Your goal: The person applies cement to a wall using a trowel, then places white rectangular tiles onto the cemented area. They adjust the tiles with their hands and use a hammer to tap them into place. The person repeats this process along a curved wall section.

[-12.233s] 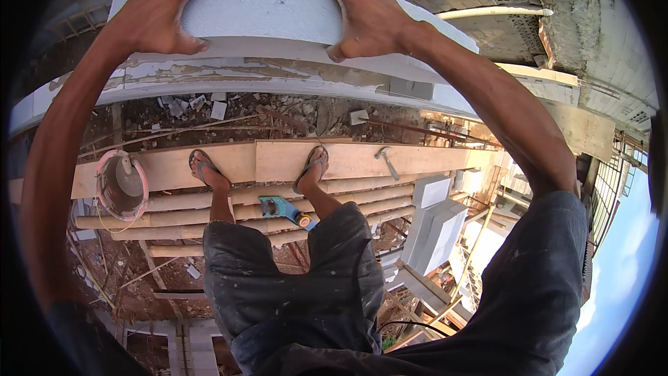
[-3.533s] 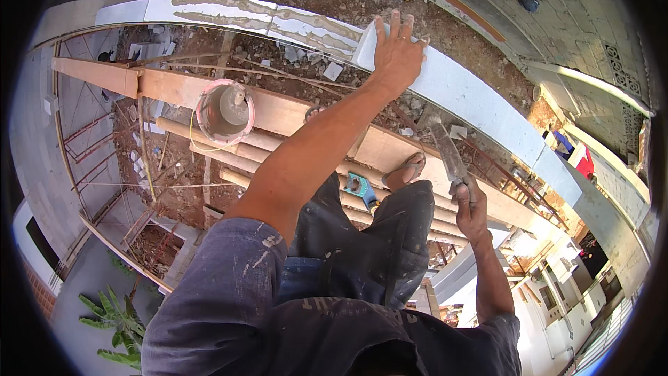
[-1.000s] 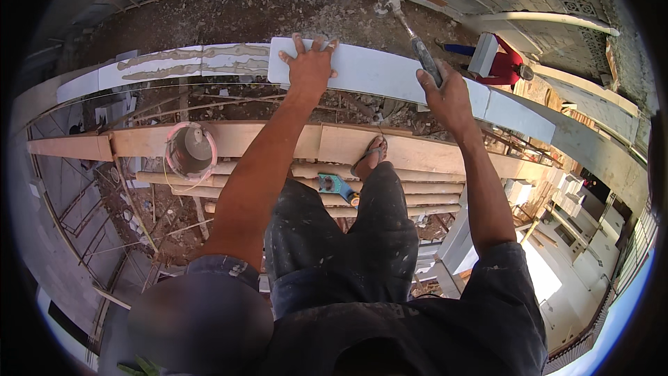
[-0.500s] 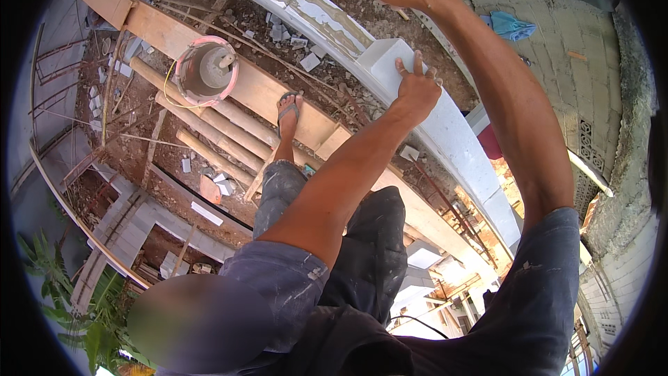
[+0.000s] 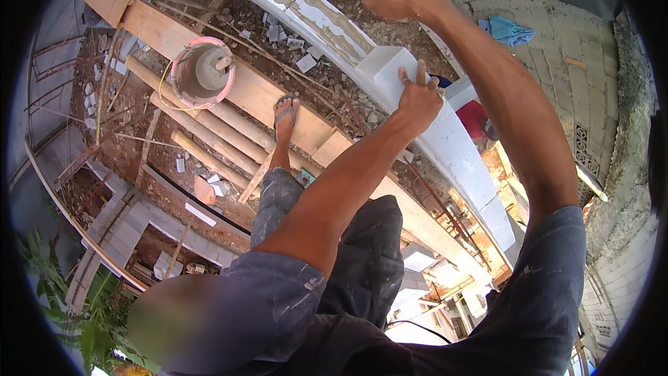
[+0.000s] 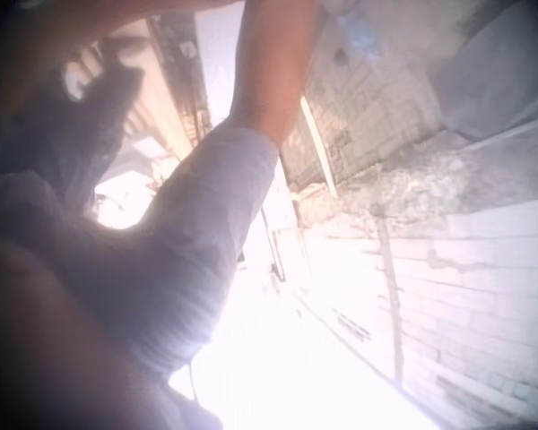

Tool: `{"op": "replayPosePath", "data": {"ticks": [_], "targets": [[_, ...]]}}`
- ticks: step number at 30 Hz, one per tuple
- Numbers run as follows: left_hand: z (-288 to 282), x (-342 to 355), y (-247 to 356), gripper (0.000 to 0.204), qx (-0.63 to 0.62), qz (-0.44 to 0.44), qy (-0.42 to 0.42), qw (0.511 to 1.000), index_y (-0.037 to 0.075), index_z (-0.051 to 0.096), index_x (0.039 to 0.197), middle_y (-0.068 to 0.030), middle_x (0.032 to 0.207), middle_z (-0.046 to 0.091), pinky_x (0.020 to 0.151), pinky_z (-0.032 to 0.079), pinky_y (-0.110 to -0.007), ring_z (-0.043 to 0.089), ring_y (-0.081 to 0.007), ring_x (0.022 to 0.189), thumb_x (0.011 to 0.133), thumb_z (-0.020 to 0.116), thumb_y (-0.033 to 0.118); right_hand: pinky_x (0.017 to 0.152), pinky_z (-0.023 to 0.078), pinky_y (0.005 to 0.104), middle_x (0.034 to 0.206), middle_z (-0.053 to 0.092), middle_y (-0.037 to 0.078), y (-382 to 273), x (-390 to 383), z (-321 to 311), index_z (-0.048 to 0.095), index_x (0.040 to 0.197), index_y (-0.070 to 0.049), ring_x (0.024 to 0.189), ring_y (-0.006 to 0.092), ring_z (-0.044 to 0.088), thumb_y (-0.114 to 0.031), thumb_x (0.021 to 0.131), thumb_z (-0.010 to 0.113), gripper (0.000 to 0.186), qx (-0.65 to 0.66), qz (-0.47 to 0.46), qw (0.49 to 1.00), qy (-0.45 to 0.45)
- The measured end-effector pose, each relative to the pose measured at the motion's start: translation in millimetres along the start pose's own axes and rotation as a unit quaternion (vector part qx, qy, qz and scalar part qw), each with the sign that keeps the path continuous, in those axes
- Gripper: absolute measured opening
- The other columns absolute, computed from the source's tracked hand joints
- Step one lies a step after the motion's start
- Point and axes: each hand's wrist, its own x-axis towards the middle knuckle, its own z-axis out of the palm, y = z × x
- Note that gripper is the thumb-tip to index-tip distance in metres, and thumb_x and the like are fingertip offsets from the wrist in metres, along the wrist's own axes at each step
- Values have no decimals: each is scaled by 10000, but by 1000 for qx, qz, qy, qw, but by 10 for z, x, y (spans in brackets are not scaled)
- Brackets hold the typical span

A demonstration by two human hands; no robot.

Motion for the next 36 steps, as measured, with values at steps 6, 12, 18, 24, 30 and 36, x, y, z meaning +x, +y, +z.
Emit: {"op": "replayPosePath", "data": {"ticks": [6,12,18,24,30,36], "targets": [[19,-100,-62,492,30,1,-2,1000,161,535,1409,-125,1529,387,1031,287,-760,247,-486,1430,920,544,215,775,556,457,909,694,246,-289,-199,-49,643,1095,50,865,398,679,-194,899,594,317,-91,-23,995,-44],[197,-39,-17,502,26,17,51,998,152,543,1398,-122,1518,400,1002,339,-750,264,-475,1425,903,575,229,785,545,469,1011,700,235,-370,-503,-401,684,1076,18,945,363,690,-115,842,612,279,-87,152,943,-284],[-12,41,-337,676,83,-11,-168,982,218,581,1357,-46,1427,519,970,443,-662,463,-346,1334,727,806,314,715,523,451,934,681,240,-29,-1832,-497,600,1175,9,858,392,673,-309,902,675,426,56,74,989,118],[-447,49,-807,610,-84,-3,133,988,210,588,1346,-94,1384,559,979,501,-405,587,-298,1196,781,779,339,570,436,309,691,590,56,4,-3941,488,628,946,-12,615,129,509,-309,850,781,348,307,403,826,245],[-628,221,-1266,653,-24,18,-64,998,211,573,1369,-157,1279,631,978,492,-426,622,-338,1139,779,779,400,512,322,284,591,430,-38,-891,-4944,1861,499,697,-66,578,69,361,-349,919,709,417,402,599,606,335],[-591,299,-1373,684,-97,-31,-124,987,169,555,1388,-221,1249,635,956,497,-410,662,-329,1087,783,779,398,447,350,294,526,459,-20,-2163,-5030,2748,536,702,-72,489,79,440,-395,886,722,416,499,654,497,276]]}}
